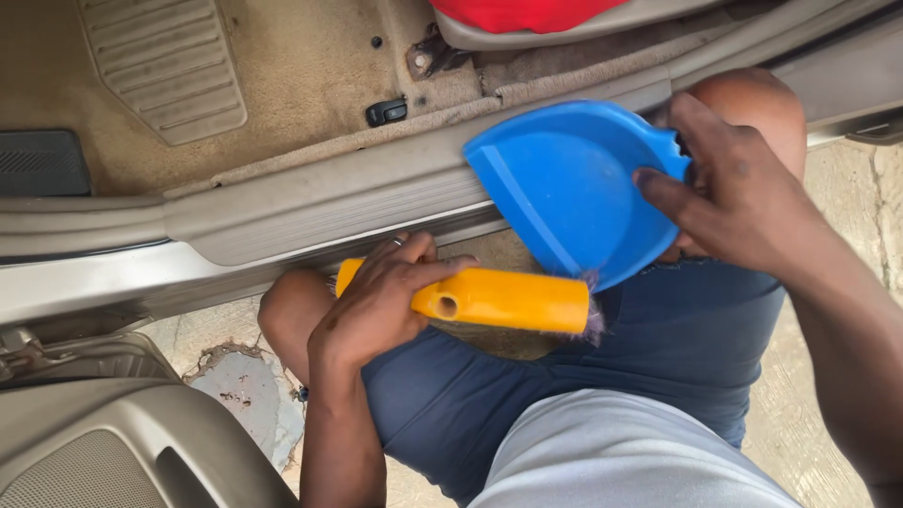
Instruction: Sweeping the floor mat and carpet area of a car using a brush and dustpan.
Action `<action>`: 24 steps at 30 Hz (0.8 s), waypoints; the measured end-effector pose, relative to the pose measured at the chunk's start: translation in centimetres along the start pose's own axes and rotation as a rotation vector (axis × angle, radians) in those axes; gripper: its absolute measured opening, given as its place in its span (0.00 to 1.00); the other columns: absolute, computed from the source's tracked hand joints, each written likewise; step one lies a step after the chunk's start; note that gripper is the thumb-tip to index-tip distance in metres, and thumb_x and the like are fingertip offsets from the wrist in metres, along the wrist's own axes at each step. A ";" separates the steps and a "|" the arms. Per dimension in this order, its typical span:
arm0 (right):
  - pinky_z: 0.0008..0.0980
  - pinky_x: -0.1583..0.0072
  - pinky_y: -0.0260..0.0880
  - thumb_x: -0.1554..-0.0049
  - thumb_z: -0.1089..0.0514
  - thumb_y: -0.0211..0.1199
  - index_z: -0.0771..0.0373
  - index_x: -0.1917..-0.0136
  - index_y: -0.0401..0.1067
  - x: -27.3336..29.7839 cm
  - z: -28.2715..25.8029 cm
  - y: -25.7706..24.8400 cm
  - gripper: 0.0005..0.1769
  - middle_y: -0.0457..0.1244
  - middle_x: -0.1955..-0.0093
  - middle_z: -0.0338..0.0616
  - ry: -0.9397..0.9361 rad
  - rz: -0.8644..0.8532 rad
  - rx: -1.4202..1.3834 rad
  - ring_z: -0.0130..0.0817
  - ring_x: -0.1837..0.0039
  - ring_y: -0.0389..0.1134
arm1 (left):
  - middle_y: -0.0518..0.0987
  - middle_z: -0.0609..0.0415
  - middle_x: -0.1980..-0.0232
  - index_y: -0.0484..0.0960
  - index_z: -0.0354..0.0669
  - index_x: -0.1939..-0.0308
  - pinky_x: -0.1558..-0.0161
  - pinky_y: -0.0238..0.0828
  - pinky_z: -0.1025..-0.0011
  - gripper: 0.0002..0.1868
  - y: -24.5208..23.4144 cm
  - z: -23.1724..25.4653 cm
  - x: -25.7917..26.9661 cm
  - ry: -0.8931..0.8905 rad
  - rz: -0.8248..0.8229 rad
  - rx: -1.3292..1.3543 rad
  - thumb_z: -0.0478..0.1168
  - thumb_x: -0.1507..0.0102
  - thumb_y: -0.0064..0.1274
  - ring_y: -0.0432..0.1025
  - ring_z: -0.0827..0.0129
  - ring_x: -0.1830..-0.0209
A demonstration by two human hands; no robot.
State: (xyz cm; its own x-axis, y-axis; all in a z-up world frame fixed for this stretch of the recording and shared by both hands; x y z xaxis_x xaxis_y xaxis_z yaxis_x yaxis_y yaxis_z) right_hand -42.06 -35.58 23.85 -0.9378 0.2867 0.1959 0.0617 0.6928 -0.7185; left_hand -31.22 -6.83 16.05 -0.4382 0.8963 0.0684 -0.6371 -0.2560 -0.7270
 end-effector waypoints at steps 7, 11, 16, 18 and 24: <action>0.33 0.64 0.71 0.38 0.56 0.61 0.64 0.36 0.63 1.7 0.6 -1.6 0.20 0.66 0.68 0.51 0.090 -0.046 0.247 0.35 0.67 0.75 | 0.72 0.54 0.56 0.81 0.58 0.37 0.51 0.70 0.68 0.42 -2.9 -0.6 1.4 -0.088 -0.046 0.165 0.28 0.56 0.64 0.73 0.61 0.56; 0.41 0.64 0.69 0.45 0.56 0.66 0.64 0.49 0.67 2.6 -2.5 0.2 0.14 0.65 0.69 0.54 -0.095 -0.001 0.214 0.43 0.67 0.71 | 0.73 0.55 0.52 0.80 0.49 0.36 0.48 0.70 0.73 0.41 -3.2 -2.3 2.8 -0.117 0.114 0.382 0.26 0.56 0.61 0.75 0.64 0.52; 0.43 0.65 0.69 0.47 0.58 0.65 0.62 0.51 0.68 2.2 -4.1 2.1 0.12 0.64 0.68 0.52 -0.101 -0.005 0.119 0.45 0.70 0.70 | 0.75 0.48 0.43 0.75 0.28 0.36 0.43 0.70 0.71 0.25 -1.8 -4.1 2.6 -0.118 0.486 0.945 0.30 0.37 0.61 0.72 0.66 0.45; 0.45 0.64 0.69 0.48 0.58 0.66 0.63 0.49 0.68 0.9 -4.3 3.3 0.16 0.65 0.68 0.53 -0.175 -0.033 0.161 0.48 0.69 0.70 | 0.77 0.45 0.44 0.75 0.27 0.36 0.45 0.71 0.70 0.24 -1.1 -5.0 2.8 -0.150 0.469 1.120 0.35 0.35 0.60 0.73 0.65 0.47; 0.51 0.54 0.70 0.49 0.58 0.69 0.60 0.41 0.70 -4.3 -5.4 8.0 0.22 0.69 0.62 0.56 -0.360 -0.262 0.220 0.56 0.58 0.72 | 0.78 0.46 0.41 0.70 0.31 0.31 0.43 0.71 0.69 0.32 0.0 -3.4 2.3 -0.075 0.270 1.404 0.46 0.35 0.57 0.74 0.65 0.44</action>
State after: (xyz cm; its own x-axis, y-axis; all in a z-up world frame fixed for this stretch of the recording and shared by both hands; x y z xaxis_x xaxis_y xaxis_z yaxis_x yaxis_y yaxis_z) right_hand -35.71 -27.64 20.85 -0.9731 -0.1516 0.1737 -0.2288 0.5434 -0.8077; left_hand -30.10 -3.51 13.92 -0.6483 0.7538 0.1071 -0.5991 -0.5918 0.5394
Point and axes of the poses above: each hand's wrist, its own x-axis away from the middle knuckle, its own y-axis out of the palm, z = x × y, the point moved 5 cm from there along -x, towards the middle knuckle
